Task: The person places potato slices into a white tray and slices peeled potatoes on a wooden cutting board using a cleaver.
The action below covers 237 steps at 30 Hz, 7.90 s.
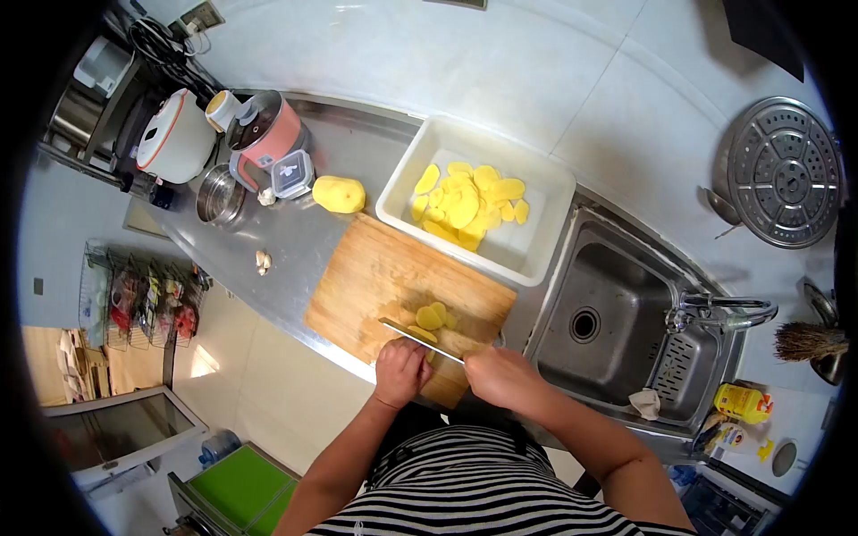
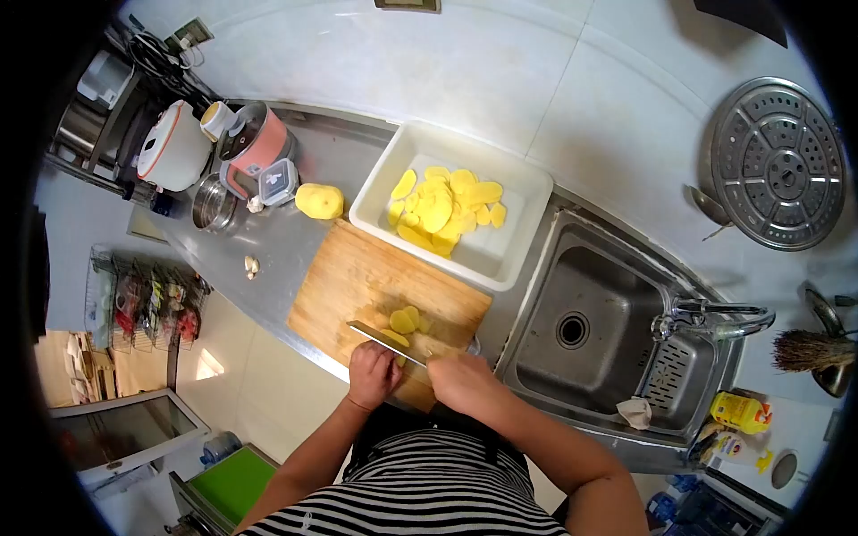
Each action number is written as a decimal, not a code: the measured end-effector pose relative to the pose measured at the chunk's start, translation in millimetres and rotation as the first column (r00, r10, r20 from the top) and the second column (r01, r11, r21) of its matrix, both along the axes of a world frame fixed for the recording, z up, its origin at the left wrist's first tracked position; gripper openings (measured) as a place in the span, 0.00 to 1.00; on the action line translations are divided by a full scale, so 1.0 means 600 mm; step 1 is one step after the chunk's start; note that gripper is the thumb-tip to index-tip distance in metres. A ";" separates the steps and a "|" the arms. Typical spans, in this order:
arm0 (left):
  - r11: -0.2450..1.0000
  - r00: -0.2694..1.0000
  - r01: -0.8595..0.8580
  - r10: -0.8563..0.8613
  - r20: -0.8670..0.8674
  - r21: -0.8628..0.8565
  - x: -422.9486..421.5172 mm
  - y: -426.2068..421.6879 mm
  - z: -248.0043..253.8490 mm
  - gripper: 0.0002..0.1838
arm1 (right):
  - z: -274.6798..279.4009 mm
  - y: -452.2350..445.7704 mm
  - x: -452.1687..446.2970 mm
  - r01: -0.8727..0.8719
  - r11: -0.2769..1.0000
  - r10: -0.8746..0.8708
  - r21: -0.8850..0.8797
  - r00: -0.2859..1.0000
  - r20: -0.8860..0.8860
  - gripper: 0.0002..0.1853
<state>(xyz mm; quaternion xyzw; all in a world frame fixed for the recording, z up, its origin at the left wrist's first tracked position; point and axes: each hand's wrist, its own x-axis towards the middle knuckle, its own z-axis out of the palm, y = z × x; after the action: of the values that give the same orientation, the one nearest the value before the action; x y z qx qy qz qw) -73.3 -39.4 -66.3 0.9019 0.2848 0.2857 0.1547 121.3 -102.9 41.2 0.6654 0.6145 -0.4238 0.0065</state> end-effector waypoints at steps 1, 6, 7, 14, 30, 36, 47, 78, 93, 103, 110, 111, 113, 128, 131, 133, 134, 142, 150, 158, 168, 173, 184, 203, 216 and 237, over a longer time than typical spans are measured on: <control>1.000 1.000 0.001 -0.001 0.000 0.000 0.000 0.001 -0.001 0.16 | -0.002 0.005 -0.002 0.001 1.000 -0.001 0.000 1.000 0.000 0.10; 1.000 1.000 0.019 -0.019 0.003 -0.005 -0.001 0.001 -0.003 0.16 | -0.036 0.030 -0.015 -0.011 1.000 0.011 0.020 1.000 0.001 0.09; 1.000 1.000 0.020 -0.020 0.001 -0.004 -0.001 0.000 -0.001 0.16 | -0.053 0.030 -0.013 -0.010 1.000 0.010 0.020 1.000 0.000 0.09; 1.000 1.000 0.009 -0.009 0.008 -0.023 -0.002 0.001 -0.004 0.16 | -0.118 0.018 -0.017 0.078 0.996 -0.078 0.048 0.997 0.008 0.10; 1.000 1.000 0.004 -0.005 0.011 0.015 -0.007 -0.003 -0.008 0.16 | -0.006 -0.031 0.003 0.002 0.996 -0.004 0.084 1.000 0.025 0.12; 1.000 1.000 0.008 -0.008 -0.026 -0.014 -0.009 -0.002 -0.007 0.17 | 0.003 -0.006 -0.009 0.010 0.998 -0.011 0.054 1.000 0.022 0.10; 1.000 0.999 0.018 -0.018 0.029 0.002 -0.002 0.001 -0.005 0.16 | -0.050 0.032 -0.023 0.022 0.997 -0.022 0.077 1.000 -0.003 0.09; 1.000 1.000 0.016 -0.016 0.007 0.005 -0.008 -0.002 -0.007 0.15 | -0.009 -0.025 0.006 -0.042 0.996 0.039 0.073 0.999 0.032 0.10; 0.999 0.999 0.038 -0.038 0.019 -0.011 -0.005 0.001 -0.006 0.16 | -0.044 0.037 -0.027 -0.014 0.997 0.014 0.073 1.000 -0.003 0.09; 1.000 1.000 0.019 -0.019 0.012 -0.010 -0.005 0.001 -0.004 0.16 | -0.125 0.014 -0.027 0.042 0.985 -0.041 0.169 0.999 -0.009 0.09; 1.000 1.000 0.008 -0.008 0.025 -0.015 -0.006 -0.001 -0.004 0.16 | -0.023 -0.027 0.008 -0.002 0.999 0.002 0.046 1.000 0.019 0.11; 1.000 1.000 0.015 -0.015 0.025 -0.012 -0.007 -0.002 -0.003 0.17 | -0.014 -0.028 0.012 -0.024 1.000 0.024 0.003 0.999 0.023 0.09; 1.000 1.000 0.016 -0.015 0.021 -0.013 -0.007 -0.002 -0.001 0.17 | -0.012 -0.032 0.014 -0.018 1.000 0.018 0.009 1.000 0.019 0.09; 0.999 0.999 0.037 -0.036 0.032 -0.011 -0.007 0.002 -0.004 0.17 | -0.010 -0.009 0.008 -0.028 1.000 0.028 0.005 1.000 -0.003 0.11; 0.999 0.999 0.041 -0.041 0.032 -0.006 -0.006 0.003 -0.002 0.17 | -0.025 0.004 -0.002 -0.025 0.999 0.026 0.039 0.999 -0.020 0.10; 0.999 0.998 0.048 -0.048 0.032 -0.004 -0.005 0.004 -0.003 0.17 | -0.031 0.016 -0.008 -0.031 0.999 0.033 0.038 0.999 -0.029 0.09; 0.999 0.998 0.052 -0.051 0.031 -0.003 -0.006 0.003 -0.007 0.16 | -0.031 0.024 -0.011 -0.017 0.999 0.018 0.028 1.000 -0.021 0.09; 0.998 0.998 0.052 -0.050 0.045 -0.047 -0.005 0.002 -0.007 0.17 | -0.117 0.029 -0.018 -0.006 0.998 0.006 0.062 1.000 -0.015 0.09; 0.999 0.999 0.038 -0.037 0.038 -0.031 -0.006 0.000 -0.001 0.17 | -0.110 -0.003 -0.013 0.067 0.992 -0.065 0.103 0.998 -0.024 0.13; 1.000 0.998 0.014 -0.014 0.065 -0.005 -0.006 -0.001 -0.004 0.16 | -0.009 -0.026 0.018 -0.015 0.999 0.016 0.043 1.000 -0.013 0.13; 0.999 0.999 0.031 -0.030 0.043 -0.022 -0.006 0.002 0.001 0.16 | -0.016 0.003 0.002 -0.012 1.000 0.012 0.004 1.000 -0.001 0.10; 0.999 0.998 0.038 -0.037 0.047 -0.014 -0.007 0.001 -0.007 0.16 | -0.034 0.025 -0.012 -0.023 0.999 0.023 0.030 1.000 -0.021 0.09; 0.997 0.997 0.056 -0.054 0.055 -0.045 -0.007 -0.001 -0.005 0.15 | -0.130 0.023 -0.032 0.015 0.998 -0.014 0.064 1.000 -0.007 0.12; 1.000 0.996 0.029 -0.028 0.086 -0.013 -0.009 0.000 -0.009 0.16 | -0.007 -0.014 0.012 -0.024 1.000 0.024 -0.002 1.000 0.019 0.12; 0.998 0.994 0.056 -0.051 0.099 -0.043 -0.008 0.001 -0.014 0.16 | -0.096 0.017 -0.020 -0.022 0.999 0.019 0.048 0.998 0.057 0.11; 1.000 0.995 0.029 -0.028 0.099 -0.006 -0.010 -0.002 -0.011 0.16 | 0.004 -0.017 0.017 -0.047 0.999 0.047 0.001 0.999 0.018 0.12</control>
<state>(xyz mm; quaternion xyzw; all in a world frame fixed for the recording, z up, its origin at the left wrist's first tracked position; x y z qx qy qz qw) -79.2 -40.9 -73.2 0.8900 0.2648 0.3267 0.1762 131.6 -113.0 43.8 0.6546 0.6302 -0.4170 0.0215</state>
